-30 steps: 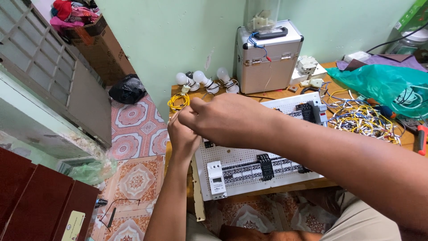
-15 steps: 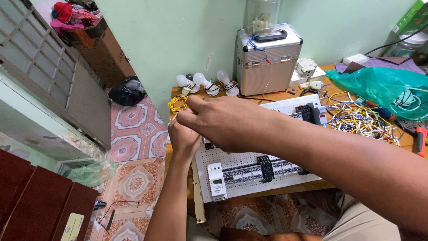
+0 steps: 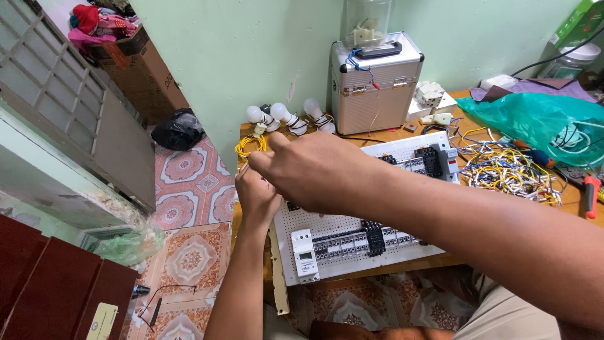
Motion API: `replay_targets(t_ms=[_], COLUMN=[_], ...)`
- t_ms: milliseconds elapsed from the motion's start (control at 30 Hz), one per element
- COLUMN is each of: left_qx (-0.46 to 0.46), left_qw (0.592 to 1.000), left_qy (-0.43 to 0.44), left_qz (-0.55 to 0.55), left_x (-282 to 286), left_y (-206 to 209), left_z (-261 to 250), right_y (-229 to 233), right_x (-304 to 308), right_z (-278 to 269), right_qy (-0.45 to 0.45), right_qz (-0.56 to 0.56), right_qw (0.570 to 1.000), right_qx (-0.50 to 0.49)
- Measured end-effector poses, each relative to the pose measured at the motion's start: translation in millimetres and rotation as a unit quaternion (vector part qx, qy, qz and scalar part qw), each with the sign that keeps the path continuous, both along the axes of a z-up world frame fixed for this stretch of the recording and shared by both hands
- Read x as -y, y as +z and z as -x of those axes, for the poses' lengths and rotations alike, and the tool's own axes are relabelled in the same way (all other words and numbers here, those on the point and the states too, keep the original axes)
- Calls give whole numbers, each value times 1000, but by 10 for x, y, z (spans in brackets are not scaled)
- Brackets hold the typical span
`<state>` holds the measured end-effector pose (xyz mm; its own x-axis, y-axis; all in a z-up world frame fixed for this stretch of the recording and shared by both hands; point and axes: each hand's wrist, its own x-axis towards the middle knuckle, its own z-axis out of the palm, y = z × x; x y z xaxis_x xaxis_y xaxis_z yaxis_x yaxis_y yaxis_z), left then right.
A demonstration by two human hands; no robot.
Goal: The person sits on the floor and works on a white electrical distribution board mounted on a wooden frame. They use a screwdriver to tighten terminals and connect yellow wires to various components, including circuit breakers and a relay, while handling loose wires and light bulbs nearby.
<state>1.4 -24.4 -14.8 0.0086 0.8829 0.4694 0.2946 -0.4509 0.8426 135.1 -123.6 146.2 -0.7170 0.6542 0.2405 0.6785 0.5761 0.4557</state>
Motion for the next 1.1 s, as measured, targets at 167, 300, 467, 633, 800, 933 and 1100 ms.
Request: replay_targets(t_ms=[167,300,467,633,800,933,1100], left_qx=[1,1,-1,-3,-9,1,78], left_qw=[1000,1000,1000,999,999,1000,996], left_qy=[4,6,13,12,4,-15,-13], left_qz=[-8,-10,-18,-32,-49,-4,-44], left_x=[-25,-48,-65,-110,-102,10,48], left_y=[4,11,-2,-33,-71,33,217], left_z=[-19,-41,-36,-47,9,39,126], right_y=[-60,-38,-20,-123,-53,2,-890], right_x=[-63,-17,-114,-115,90,565,1251], right_z=[35,-7,-23,-15,-191,-594,-1687], right_qy=[68,46,61,24,40,66,-45], right_qz=[-28,-75,-42,-17,-19,-45,14], right_qw=[997,995,996,999,995,956,850], right_qx=[29,42,48,-30,-94,-284,-524])
